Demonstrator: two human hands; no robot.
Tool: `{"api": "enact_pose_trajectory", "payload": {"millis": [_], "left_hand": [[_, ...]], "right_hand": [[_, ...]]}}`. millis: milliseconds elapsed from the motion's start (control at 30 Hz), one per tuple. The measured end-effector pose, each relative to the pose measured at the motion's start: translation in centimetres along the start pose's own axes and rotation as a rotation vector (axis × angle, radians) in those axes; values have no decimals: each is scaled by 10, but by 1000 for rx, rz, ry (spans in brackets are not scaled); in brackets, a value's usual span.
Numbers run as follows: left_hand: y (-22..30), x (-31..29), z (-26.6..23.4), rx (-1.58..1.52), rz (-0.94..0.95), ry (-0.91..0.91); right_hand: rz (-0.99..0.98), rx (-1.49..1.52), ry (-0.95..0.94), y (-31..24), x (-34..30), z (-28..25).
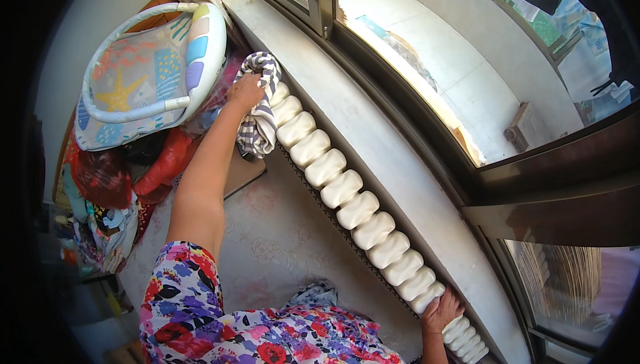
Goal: The person wipes a floral-patterned mattress with a striped cloth, then moves to clean a white radiator and the window frame above it. The person uses the cloth to wipe the radiator fins and the window frame, ensuring the surfaces are clean.
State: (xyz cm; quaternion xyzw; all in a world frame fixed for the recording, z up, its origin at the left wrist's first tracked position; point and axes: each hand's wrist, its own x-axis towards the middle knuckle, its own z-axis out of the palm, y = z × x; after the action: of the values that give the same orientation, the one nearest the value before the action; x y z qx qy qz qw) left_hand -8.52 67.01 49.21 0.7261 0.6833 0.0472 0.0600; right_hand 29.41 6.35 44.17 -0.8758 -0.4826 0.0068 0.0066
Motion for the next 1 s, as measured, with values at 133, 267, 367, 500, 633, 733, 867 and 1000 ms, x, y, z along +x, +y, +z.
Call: {"api": "enact_pose_trajectory", "payload": {"millis": [133,267,367,500,633,733,867,1000], "left_hand": [[37,-54,-7,-9,344,-114],[74,-161,4,-119,703,-111],[91,-222,-8,-153,873,-234],[74,-213,-24,-442,663,-158],[23,-134,-10,-358,210,49],[30,-112,6,-292,-4,-55],[111,-195,4,-226,352,-86],[165,-312,19,-305,725,-148]], "right_hand": [[7,6,-22,-1,0,0],[19,19,-19,-3,3,-4],[25,22,-15,-3,0,-3],[29,55,-7,-3,3,-4],[49,97,-11,-5,3,-8],[58,94,-14,-8,5,-10],[74,110,-15,-7,2,-10],[65,124,25,-6,2,-7]]}}
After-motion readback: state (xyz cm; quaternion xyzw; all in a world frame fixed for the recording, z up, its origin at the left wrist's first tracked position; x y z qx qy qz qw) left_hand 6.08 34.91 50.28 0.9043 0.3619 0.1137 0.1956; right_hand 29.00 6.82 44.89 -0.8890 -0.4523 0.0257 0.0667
